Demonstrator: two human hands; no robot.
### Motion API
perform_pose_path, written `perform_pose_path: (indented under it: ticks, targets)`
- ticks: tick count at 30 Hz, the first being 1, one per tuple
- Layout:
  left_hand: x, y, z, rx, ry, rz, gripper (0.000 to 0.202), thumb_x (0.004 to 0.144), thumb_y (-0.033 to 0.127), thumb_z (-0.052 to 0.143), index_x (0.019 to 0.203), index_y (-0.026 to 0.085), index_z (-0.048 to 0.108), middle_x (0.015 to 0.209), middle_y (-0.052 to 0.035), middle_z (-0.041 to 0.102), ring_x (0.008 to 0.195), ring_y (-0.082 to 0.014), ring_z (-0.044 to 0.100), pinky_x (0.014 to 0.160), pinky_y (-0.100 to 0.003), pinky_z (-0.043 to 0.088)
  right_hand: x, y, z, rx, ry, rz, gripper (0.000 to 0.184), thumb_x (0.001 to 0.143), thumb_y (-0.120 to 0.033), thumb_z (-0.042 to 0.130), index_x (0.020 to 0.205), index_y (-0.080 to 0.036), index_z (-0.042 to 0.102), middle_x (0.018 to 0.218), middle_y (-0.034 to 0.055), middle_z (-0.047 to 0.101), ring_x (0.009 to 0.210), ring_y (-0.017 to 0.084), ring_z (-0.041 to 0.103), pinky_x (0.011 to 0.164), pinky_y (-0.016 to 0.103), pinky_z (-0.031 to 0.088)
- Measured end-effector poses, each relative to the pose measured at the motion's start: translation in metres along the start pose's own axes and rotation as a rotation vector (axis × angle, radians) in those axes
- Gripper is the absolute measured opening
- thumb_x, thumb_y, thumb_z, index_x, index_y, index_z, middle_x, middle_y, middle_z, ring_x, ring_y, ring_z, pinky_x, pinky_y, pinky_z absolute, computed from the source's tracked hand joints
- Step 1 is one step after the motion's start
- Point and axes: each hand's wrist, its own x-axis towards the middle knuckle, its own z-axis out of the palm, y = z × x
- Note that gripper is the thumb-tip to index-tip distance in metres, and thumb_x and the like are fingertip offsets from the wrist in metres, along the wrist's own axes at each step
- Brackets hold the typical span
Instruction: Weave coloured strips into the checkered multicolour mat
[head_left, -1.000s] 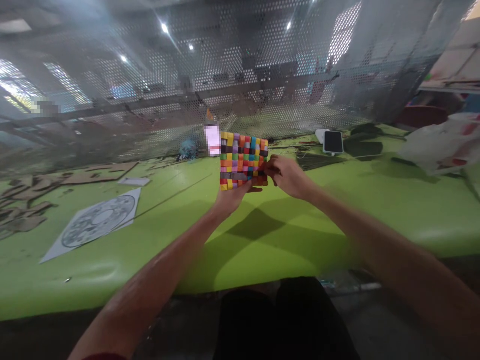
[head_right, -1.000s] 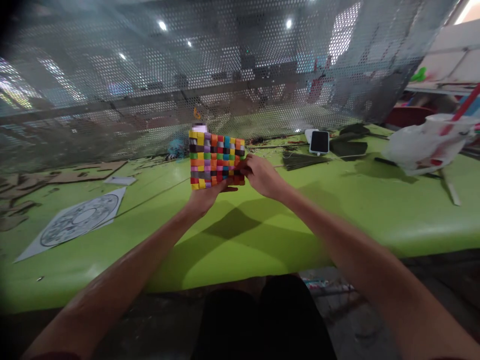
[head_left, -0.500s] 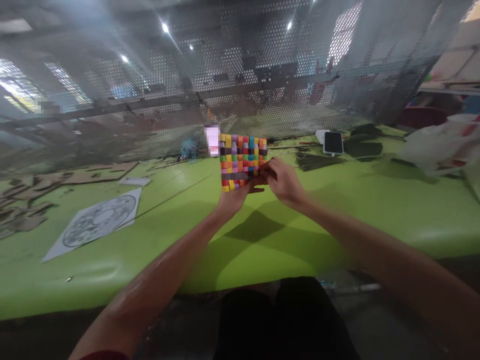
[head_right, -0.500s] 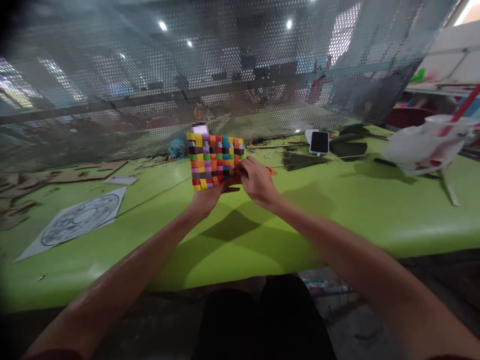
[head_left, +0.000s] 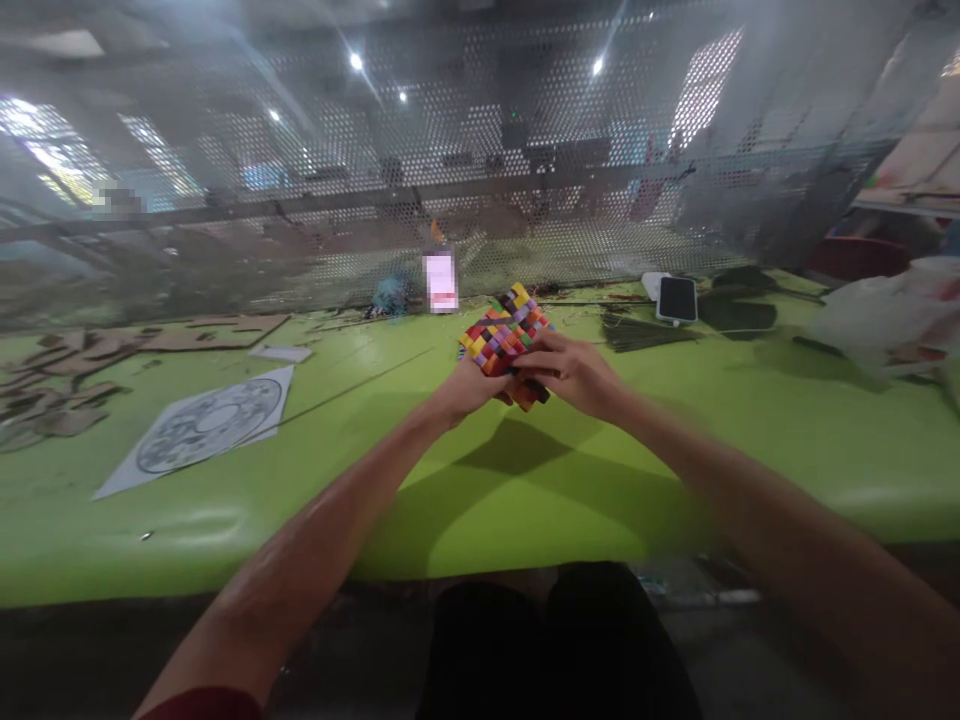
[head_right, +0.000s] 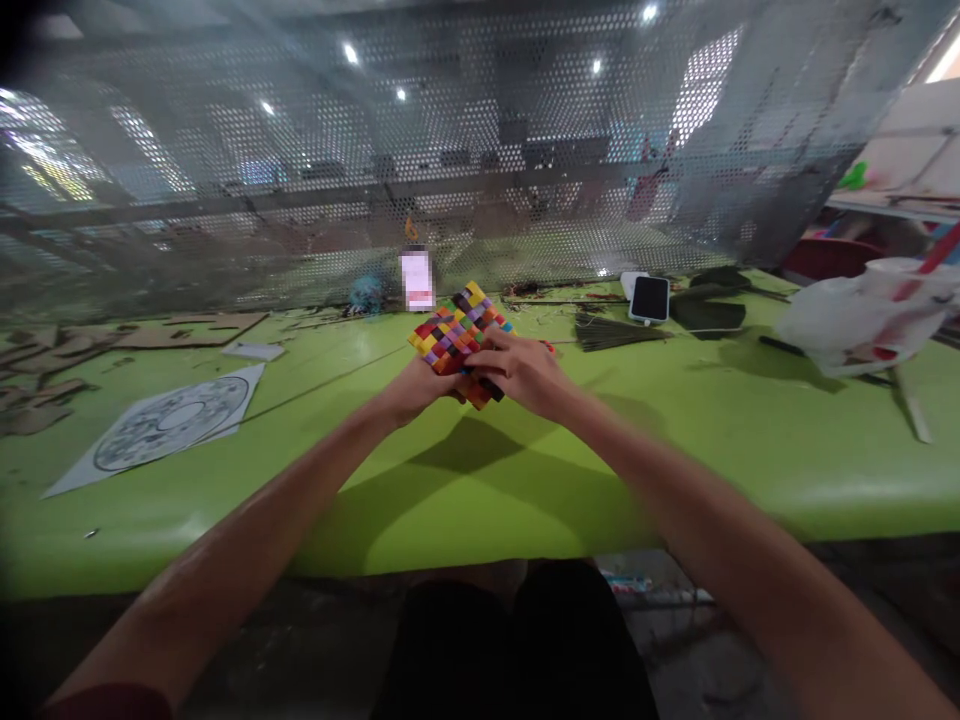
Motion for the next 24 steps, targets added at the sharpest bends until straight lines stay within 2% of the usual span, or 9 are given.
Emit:
perform_pose_path:
  ticks: [3,6,10,14,17,19,22,24]
  targets:
    - [0.001,-0.001,-0.001,-0.001,-0.07,0.013,0.033,0.067,0.02,0.086,0.098,0.019,0.073,0.094,-0.0082,0.078,0.08,-0.0239,0.075,0.076,-0.046,0.065,0.0,0.002,0.004,-0.014,-0.011,-0.043,0.027,0.095,-0.016,0.058,0.11,-0.022,0.079,0.118,0.0109,0.071,0.098,0.025,0.069,0.087,0.037,0.053]
    - [0.002,-0.004,-0.002,0.056,-0.093,0.11,0.037,0.063,0.021,0.089,0.096,0.02,0.075,0.096,-0.0069,0.078,0.085,-0.0232,0.073,0.086,-0.045,0.064,0.0,0.003,0.007,-0.038,-0.049,-0.056,0.024,0.092,-0.012,0.057,0.102,-0.019,0.077,0.115,0.0111,0.072,0.092,0.024,0.068,0.082,0.035,0.051]
    - [0.004,-0.011,-0.001,0.17,-0.132,0.156,0.031,0.068,0.03,0.089,0.092,0.017,0.073,0.09,-0.0071,0.075,0.084,-0.0237,0.07,0.086,-0.044,0.063,0.001,0.0,0.009,-0.049,-0.043,-0.017,0.027,0.094,-0.012,0.051,0.103,-0.02,0.075,0.119,0.0101,0.071,0.088,0.022,0.066,0.077,0.032,0.049]
    - [0.005,-0.02,0.004,0.16,-0.19,0.236,0.045,0.07,0.033,0.088,0.106,0.016,0.068,0.101,-0.0088,0.074,0.097,-0.0251,0.069,0.093,-0.042,0.061,0.003,-0.006,0.009,-0.057,0.032,0.001,0.026,0.099,-0.018,0.05,0.107,-0.022,0.075,0.122,0.0103,0.068,0.086,0.022,0.064,0.074,0.033,0.049]
    - [0.005,-0.024,0.005,0.156,-0.188,0.184,0.045,0.072,0.033,0.087,0.108,0.016,0.066,0.104,-0.0094,0.073,0.096,-0.0245,0.069,0.091,-0.042,0.061,0.005,-0.008,0.01,-0.037,0.074,0.022,0.025,0.102,-0.023,0.049,0.107,-0.025,0.074,0.112,0.0081,0.068,0.083,0.021,0.062,0.073,0.032,0.049]
    - [0.005,-0.027,0.003,0.121,-0.228,0.122,0.044,0.074,0.035,0.087,0.107,0.015,0.066,0.102,-0.0096,0.073,0.094,-0.0243,0.069,0.088,-0.042,0.062,0.005,-0.009,0.011,-0.019,0.106,0.036,0.024,0.103,-0.026,0.05,0.108,-0.028,0.073,0.109,0.0066,0.068,0.085,0.022,0.063,0.073,0.033,0.049]
    - [0.006,-0.029,0.003,0.02,-0.285,0.021,0.045,0.072,0.038,0.088,0.104,0.016,0.067,0.101,-0.0101,0.074,0.09,-0.0238,0.071,0.079,-0.04,0.064,0.004,-0.01,0.011,0.024,0.136,0.038,0.023,0.103,-0.03,0.051,0.108,-0.029,0.073,0.109,0.0071,0.069,0.09,0.025,0.065,0.074,0.034,0.05]
    - [0.005,-0.028,0.006,-0.061,-0.283,-0.026,0.047,0.07,0.037,0.091,0.104,0.016,0.067,0.102,-0.0102,0.075,0.089,-0.0234,0.073,0.076,-0.039,0.064,0.004,-0.011,0.01,0.074,0.149,0.035,0.023,0.102,-0.03,0.052,0.107,-0.03,0.074,0.109,0.0073,0.07,0.092,0.026,0.065,0.077,0.036,0.051]
